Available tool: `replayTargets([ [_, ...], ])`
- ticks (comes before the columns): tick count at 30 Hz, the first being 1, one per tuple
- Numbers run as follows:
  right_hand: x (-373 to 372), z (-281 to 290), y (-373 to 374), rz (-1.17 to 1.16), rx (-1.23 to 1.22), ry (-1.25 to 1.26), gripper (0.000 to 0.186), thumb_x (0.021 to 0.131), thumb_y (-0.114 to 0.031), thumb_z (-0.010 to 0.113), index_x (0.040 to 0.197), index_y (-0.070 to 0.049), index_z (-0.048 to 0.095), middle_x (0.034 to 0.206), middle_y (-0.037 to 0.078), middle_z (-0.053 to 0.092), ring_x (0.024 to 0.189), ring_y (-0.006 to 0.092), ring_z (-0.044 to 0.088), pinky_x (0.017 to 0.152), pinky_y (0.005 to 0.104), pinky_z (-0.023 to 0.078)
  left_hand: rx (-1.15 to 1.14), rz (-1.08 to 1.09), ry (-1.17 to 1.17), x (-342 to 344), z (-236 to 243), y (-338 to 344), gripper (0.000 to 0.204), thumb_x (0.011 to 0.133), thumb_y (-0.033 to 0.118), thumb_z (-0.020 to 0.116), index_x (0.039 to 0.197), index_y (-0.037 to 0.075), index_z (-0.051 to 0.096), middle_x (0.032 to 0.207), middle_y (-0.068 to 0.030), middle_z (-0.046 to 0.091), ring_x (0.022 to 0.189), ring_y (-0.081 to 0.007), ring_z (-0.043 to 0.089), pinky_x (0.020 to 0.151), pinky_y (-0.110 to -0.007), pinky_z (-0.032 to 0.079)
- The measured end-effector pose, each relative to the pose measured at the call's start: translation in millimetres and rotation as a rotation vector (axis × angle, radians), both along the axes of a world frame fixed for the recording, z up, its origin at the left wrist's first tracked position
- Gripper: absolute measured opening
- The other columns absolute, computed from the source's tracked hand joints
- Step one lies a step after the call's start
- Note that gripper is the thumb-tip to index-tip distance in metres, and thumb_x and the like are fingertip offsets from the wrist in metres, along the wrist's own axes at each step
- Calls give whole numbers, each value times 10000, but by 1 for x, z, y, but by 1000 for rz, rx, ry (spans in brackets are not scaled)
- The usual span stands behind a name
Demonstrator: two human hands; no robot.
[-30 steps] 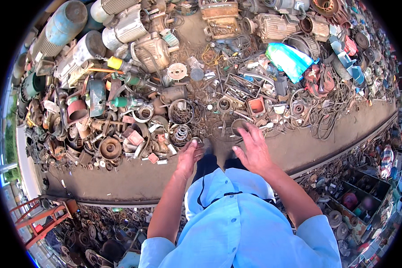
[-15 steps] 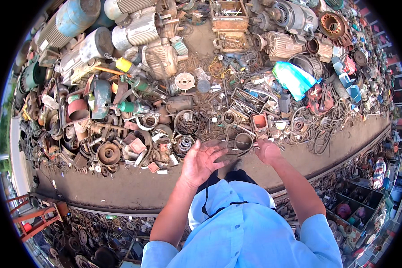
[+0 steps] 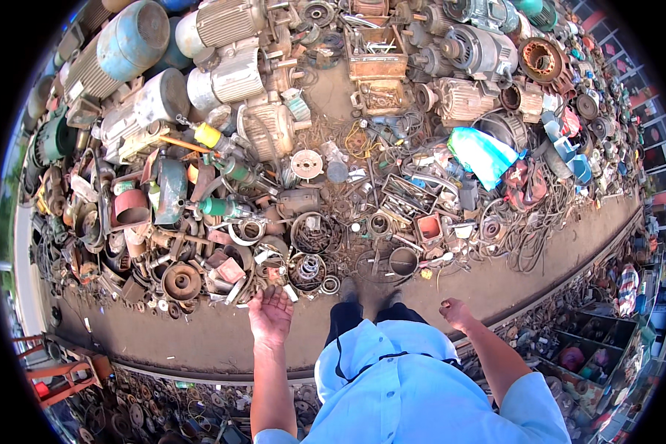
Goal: The person removes a screw from an electric motor housing using a screwdriver, pulls wiring from the motor with pliers, and searches through a container of rusty metal parts.
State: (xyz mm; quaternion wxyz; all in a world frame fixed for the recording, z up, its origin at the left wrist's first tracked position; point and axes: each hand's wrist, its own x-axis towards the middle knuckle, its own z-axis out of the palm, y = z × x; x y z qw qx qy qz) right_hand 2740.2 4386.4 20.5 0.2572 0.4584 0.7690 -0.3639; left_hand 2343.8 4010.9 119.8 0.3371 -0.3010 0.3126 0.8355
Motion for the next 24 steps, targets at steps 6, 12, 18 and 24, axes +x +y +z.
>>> replayTargets([
  [6, -72, 65, 1, -168, -37, 32, 451, 895, -323, 635, 1239, -33, 652, 1168, 222, 693, 1083, 360, 674, 932, 415, 531, -34, -119, -60, 10, -13, 27, 257, 963, 309, 599, 1047, 71, 646, 1024, -86, 685, 917, -235, 660, 842, -400, 553],
  [12, -66, 67, -6, -139, -27, 20, 439, 893, -333, 639, 1216, -37, 662, 1172, 221, 691, 1080, 362, 674, 930, 414, 532, -105, -118, -107, 10, -34, 9, 260, 990, 293, 552, 1054, 58, 644, 1040, -95, 674, 911, -239, 647, 832, -412, 544],
  [18, -7, 32, -11, -171, -19, -2, 395, 880, -302, 631, 1154, -23, 691, 1130, 238, 695, 1061, 386, 673, 906, 422, 536, -110, -122, -98, 12, -36, 8, 253, 983, 284, 555, 1026, 55, 653, 1027, -97, 680, 899, -239, 643, 820, -412, 540],
  [24, 21, 18, 4, -158, 14, 68, 379, 877, -210, 636, 1172, 25, 658, 892, 151, 715, 758, 224, 693, 718, 358, 562, -84, -158, -90, 27, -40, 36, 246, 978, 278, 561, 1030, 52, 644, 1011, -94, 686, 878, -247, 655, 818, -416, 542],
])
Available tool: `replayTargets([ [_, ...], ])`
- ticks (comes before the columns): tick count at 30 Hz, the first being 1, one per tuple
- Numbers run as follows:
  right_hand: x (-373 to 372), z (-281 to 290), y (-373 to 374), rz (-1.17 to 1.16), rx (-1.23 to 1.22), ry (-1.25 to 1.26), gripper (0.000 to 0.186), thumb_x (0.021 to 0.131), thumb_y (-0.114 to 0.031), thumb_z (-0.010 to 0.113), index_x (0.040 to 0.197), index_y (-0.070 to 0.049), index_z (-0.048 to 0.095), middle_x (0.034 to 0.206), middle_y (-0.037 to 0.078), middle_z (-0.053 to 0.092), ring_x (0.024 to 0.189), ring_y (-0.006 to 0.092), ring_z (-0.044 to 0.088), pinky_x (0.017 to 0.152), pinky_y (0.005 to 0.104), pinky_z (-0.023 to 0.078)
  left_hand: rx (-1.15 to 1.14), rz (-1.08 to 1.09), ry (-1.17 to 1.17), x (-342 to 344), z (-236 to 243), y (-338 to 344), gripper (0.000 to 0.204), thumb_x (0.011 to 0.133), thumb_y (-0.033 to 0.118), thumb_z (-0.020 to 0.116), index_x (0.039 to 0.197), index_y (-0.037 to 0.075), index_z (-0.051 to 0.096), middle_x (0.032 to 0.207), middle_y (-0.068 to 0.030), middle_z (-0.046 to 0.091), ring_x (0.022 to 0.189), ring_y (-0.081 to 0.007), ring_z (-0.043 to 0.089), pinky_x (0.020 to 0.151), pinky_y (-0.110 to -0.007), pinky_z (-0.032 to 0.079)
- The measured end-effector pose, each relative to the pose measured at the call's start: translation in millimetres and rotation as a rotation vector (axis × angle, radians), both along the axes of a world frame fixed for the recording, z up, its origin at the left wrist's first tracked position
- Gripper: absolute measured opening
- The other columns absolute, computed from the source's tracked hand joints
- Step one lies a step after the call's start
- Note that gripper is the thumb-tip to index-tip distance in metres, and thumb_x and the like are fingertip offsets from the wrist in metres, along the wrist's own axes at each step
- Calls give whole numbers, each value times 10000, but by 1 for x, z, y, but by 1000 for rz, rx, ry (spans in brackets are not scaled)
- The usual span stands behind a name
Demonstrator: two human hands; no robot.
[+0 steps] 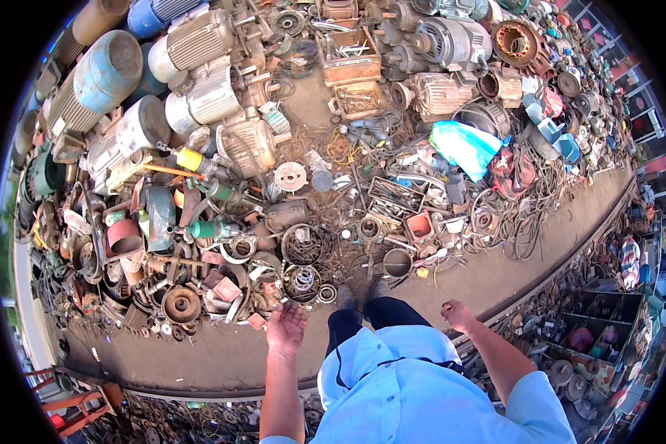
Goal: The person removes a screw from an electric motor housing using a screwdriver, pulls wiring from the motor with pliers, and searches through a container of rusty metal parts.
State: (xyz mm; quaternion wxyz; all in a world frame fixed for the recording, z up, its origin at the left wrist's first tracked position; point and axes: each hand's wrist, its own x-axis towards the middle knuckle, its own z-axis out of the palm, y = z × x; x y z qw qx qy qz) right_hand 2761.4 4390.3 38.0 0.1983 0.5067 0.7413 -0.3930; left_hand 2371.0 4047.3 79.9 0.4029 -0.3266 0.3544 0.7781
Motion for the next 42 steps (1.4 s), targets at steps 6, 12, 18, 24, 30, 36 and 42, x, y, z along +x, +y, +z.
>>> replayTargets([
  [6, -16, 10, 26, -66, -80, -35, 378, 886, -260, 625, 1171, -16, 671, 1019, 207, 708, 936, 334, 684, 834, 397, 548, -65, 11, 7, 9, 12, 25, 231, 983, 262, 559, 1082, 61, 616, 1022, -99, 676, 891, -253, 650, 811, -411, 541],
  [12, -22, -20, 61, 156, -44, 54, 369, 895, -281, 627, 1179, -51, 676, 1042, 222, 714, 973, 366, 697, 846, 408, 551, -283, -14, 77, 16, -42, -11, 191, 995, 245, 529, 1061, 74, 584, 994, -105, 645, 851, -241, 634, 673, -356, 520],
  [18, -6, -45, 91, -261, -178, 129, 317, 881, -222, 658, 1134, -33, 684, 893, 160, 709, 814, 266, 701, 737, 378, 556, -734, -349, 51, 61, -89, -67, 120, 967, 142, 517, 1017, 63, 590, 780, -50, 615, 576, -153, 566, 446, -261, 401],
  [24, 34, -63, 90, -528, -280, 135, 218, 898, -93, 632, 1092, 0, 667, 865, 89, 689, 681, 167, 643, 571, 293, 505, -857, -443, -27, 104, -74, -50, 94, 945, 122, 555, 976, 49, 606, 734, -35, 603, 541, -128, 571, 410, -232, 380],
  [30, 71, -80, 83, -685, -436, 214, 195, 897, -78, 630, 1074, -6, 666, 857, 95, 679, 677, 165, 640, 533, 278, 488, -732, -522, 87, 56, -76, 19, 67, 912, 118, 590, 940, 61, 614, 746, -25, 622, 546, -106, 560, 442, -215, 389],
  [36, 41, -42, 114, -777, -337, 166, 225, 888, -82, 626, 1078, 36, 655, 925, 102, 684, 714, 166, 663, 587, 272, 544, -706, -658, 207, -6, -94, 123, 72, 915, 116, 571, 924, 66, 622, 726, 4, 593, 561, -89, 545, 471, -216, 390],
  [42, 29, -57, 154, -972, -389, 196, 186, 953, -78, 568, 1122, -17, 617, 869, 99, 663, 590, 138, 594, 460, 237, 416, -696, -839, 246, -62, -129, 196, 143, 961, 168, 571, 1020, 46, 617, 778, -17, 627, 623, -121, 582, 550, -271, 464],
])
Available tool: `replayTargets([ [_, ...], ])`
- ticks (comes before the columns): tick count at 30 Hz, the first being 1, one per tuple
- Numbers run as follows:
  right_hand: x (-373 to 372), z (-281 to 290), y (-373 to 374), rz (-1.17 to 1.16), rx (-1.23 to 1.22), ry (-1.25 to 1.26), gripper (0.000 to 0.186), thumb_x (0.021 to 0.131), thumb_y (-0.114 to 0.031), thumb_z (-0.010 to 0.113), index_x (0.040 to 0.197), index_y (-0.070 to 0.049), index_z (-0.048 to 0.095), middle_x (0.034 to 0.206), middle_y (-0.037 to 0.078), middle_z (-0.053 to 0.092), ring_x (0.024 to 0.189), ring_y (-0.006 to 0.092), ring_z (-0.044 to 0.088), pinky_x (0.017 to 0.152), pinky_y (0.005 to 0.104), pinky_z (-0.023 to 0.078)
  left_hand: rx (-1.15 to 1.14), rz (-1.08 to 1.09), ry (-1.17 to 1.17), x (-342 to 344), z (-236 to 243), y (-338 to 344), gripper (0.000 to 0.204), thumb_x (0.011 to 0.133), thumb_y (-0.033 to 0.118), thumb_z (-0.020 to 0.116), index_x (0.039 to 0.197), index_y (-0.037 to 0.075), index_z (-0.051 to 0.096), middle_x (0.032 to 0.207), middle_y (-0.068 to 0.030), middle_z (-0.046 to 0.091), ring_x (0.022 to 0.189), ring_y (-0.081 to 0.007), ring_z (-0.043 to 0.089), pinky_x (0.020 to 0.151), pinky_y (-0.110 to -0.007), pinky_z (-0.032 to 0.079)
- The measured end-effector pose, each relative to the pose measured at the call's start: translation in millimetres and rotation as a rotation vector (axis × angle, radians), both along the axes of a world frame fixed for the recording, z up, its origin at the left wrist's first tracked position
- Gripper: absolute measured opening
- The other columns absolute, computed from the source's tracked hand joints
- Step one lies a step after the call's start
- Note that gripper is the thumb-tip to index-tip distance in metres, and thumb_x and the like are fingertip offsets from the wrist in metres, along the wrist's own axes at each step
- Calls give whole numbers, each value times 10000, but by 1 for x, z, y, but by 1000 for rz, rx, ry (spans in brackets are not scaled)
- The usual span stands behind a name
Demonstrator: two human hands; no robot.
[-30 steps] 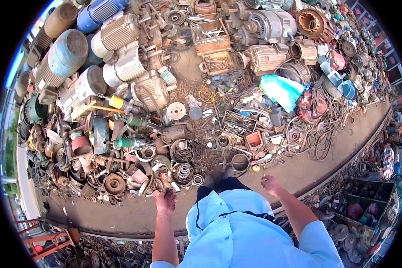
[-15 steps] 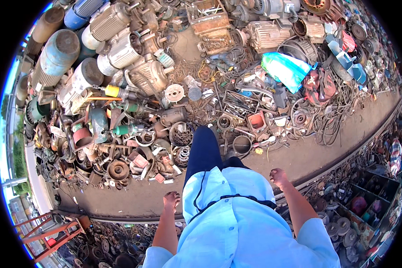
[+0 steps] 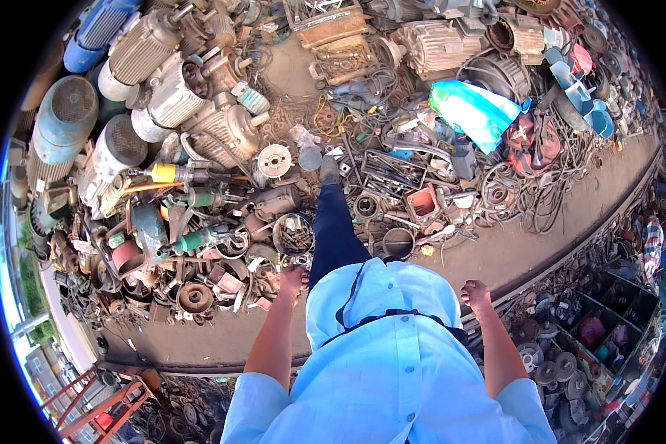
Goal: The person removes a screw from an electric motor housing using a screwdriver, pulls wiring from the motor with pliers, and searches through a container of rusty metal parts.
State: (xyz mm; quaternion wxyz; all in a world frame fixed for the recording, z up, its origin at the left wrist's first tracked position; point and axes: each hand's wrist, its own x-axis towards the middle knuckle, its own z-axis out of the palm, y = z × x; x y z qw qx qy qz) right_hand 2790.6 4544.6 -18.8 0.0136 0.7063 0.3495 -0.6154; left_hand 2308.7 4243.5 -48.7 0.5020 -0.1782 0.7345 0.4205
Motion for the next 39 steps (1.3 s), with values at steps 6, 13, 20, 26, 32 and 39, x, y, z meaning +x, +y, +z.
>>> replayTargets([
  [6, -34, -10, 28, 32, -100, 147, 209, 932, -98, 593, 1111, 5, 626, 889, 107, 670, 647, 156, 623, 519, 256, 461, 11, 18, 38, -70, 25, 44, 169, 988, 171, 566, 1019, 18, 630, 795, -31, 634, 665, -148, 628, 589, -292, 506],
  [13, -236, 10, 154, 288, 129, -77, 308, 915, -165, 626, 1133, 52, 646, 977, 130, 698, 779, 180, 670, 677, 309, 537, -132, -69, 5, -147, 39, 29, 221, 962, 185, 587, 1053, -6, 650, 877, -72, 694, 713, -144, 675, 550, -262, 471],
  [20, -331, -15, 214, 536, 296, -105, 396, 918, -222, 643, 1229, 23, 632, 1100, 152, 705, 971, 215, 671, 879, 334, 519, -185, -189, -14, -194, 24, 100, 266, 891, 194, 611, 1039, -21, 660, 853, -75, 696, 709, -145, 634, 612, -283, 491],
  [26, -379, -61, 295, 874, 610, -325, 339, 907, -210, 648, 1184, -17, 630, 1169, 233, 649, 1100, 414, 609, 968, 479, 475, -142, -353, -54, -227, 10, 181, 267, 951, 214, 619, 1103, -1, 666, 913, -55, 703, 815, -136, 649, 723, -293, 518],
  [32, -455, -78, 414, 994, 892, -386, 322, 898, -183, 644, 1165, -3, 634, 1128, 234, 652, 1055, 406, 612, 945, 479, 475, -168, -357, -102, -255, -47, 162, 273, 949, 233, 632, 1115, 19, 662, 892, -49, 703, 751, -133, 633, 690, -282, 512],
  [39, -509, -100, 502, 1089, 995, -442, 342, 915, -241, 642, 1194, -43, 632, 1197, 187, 643, 1097, 387, 596, 976, 467, 456, -339, -237, -145, -297, -75, 142, 282, 949, 235, 623, 1116, 9, 648, 901, -77, 711, 773, -144, 663, 640, -291, 522],
])
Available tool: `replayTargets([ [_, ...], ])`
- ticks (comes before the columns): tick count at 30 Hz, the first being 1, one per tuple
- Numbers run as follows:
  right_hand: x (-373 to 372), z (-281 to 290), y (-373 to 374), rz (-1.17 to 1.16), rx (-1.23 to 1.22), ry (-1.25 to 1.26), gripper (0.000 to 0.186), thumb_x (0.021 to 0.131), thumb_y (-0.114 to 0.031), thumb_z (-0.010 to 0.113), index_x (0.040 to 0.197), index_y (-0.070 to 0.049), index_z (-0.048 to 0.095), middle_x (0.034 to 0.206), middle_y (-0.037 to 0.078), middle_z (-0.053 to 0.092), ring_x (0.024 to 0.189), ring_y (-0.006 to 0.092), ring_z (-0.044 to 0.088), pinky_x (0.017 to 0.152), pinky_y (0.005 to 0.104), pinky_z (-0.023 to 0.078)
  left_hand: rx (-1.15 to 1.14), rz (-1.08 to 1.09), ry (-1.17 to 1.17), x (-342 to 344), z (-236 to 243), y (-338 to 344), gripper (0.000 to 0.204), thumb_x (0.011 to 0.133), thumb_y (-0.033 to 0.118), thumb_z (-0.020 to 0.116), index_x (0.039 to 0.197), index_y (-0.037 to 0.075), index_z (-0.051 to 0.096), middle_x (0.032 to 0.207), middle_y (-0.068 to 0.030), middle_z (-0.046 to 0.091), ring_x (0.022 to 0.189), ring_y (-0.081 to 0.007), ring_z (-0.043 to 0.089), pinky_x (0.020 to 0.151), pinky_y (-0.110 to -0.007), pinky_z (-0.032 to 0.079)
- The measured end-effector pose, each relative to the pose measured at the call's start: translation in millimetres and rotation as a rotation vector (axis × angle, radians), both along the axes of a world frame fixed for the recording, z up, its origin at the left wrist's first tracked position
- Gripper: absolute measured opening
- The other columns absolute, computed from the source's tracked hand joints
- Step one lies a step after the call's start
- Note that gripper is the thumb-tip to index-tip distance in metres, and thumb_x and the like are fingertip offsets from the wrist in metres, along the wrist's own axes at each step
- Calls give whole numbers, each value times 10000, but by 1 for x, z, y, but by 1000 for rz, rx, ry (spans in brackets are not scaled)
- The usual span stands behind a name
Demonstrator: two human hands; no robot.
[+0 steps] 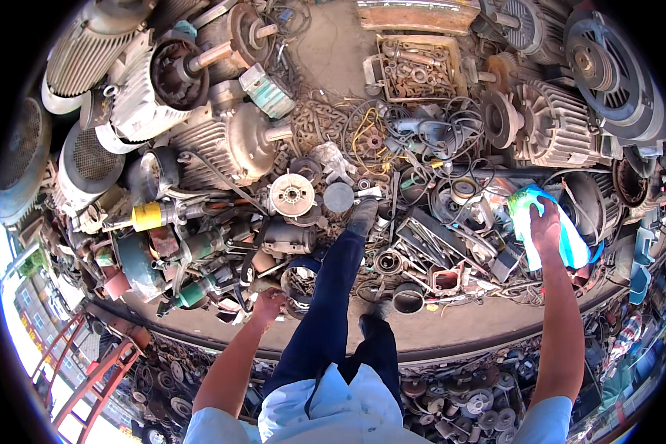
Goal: The person removes a screw from an electric motor housing using a screwdriver, pulls wiring from the motor with pliers, and searches through a container of rusty metal parts.
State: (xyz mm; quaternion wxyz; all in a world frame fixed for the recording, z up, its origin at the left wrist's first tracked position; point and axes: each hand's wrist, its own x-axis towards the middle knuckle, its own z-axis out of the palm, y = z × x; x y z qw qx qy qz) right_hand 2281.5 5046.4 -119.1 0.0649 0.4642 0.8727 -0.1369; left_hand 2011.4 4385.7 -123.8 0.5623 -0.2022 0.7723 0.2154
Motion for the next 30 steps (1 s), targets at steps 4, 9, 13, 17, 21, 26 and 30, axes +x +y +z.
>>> replayTargets([
  [4, -29, -13, 23, -40, -16, -114, 397, 914, -272, 632, 1244, -53, 615, 1240, 189, 622, 1163, 394, 566, 1027, 469, 435, 19, 5, 48, -5, -3, -2, 295, 903, 225, 619, 1071, -9, 686, 853, -83, 708, 778, -140, 670, 692, -288, 520],
  [9, -57, -15, 36, -6, 51, -234, 410, 919, -278, 615, 1270, -66, 602, 1300, 186, 588, 1233, 380, 527, 1067, 466, 412, 30, 71, 14, 10, -17, -11, 292, 913, 234, 627, 1087, 9, 689, 863, -63, 709, 778, -128, 663, 682, -283, 518],
  [13, -90, 0, 38, -17, 26, -247, 406, 899, -236, 648, 1264, -68, 593, 1236, 194, 598, 1195, 393, 535, 1046, 483, 427, 51, 138, -13, 27, -18, -11, 267, 911, 217, 640, 1074, 11, 690, 851, -43, 699, 761, -129, 667, 669, -278, 512],
  [17, -84, -12, 63, 1, 94, -257, 381, 914, -239, 636, 1255, -76, 586, 1235, 189, 593, 1191, 388, 540, 1034, 477, 444, 52, 112, -32, 36, -21, -11, 301, 909, 213, 641, 1111, -8, 667, 904, -82, 721, 768, -175, 701, 649, -301, 534],
  [21, -80, -15, 91, 36, 193, -253, 391, 925, -233, 611, 1286, -86, 582, 1255, 188, 575, 1184, 384, 538, 1036, 463, 444, 25, 89, -34, 26, -20, 2, 289, 915, 216, 653, 1106, -1, 663, 903, -84, 718, 776, -177, 701, 656, -302, 531],
  [26, -106, -8, 128, 124, 277, -240, 452, 925, -231, 590, 1336, -46, 556, 1327, 187, 543, 1238, 375, 497, 1064, 459, 423, 4, 65, -14, 12, -24, 10, 281, 927, 210, 650, 1115, 1, 667, 886, -78, 711, 782, -175, 702, 655, -294, 532],
  [30, -138, -23, 162, 253, 381, -193, 498, 896, -209, 616, 1354, -27, 545, 1421, 195, 503, 1335, 364, 446, 1125, 453, 376, -36, 1, -3, 4, -28, 27, 265, 931, 205, 649, 1105, 7, 676, 883, -75, 707, 786, -169, 700, 654, -291, 527],
])
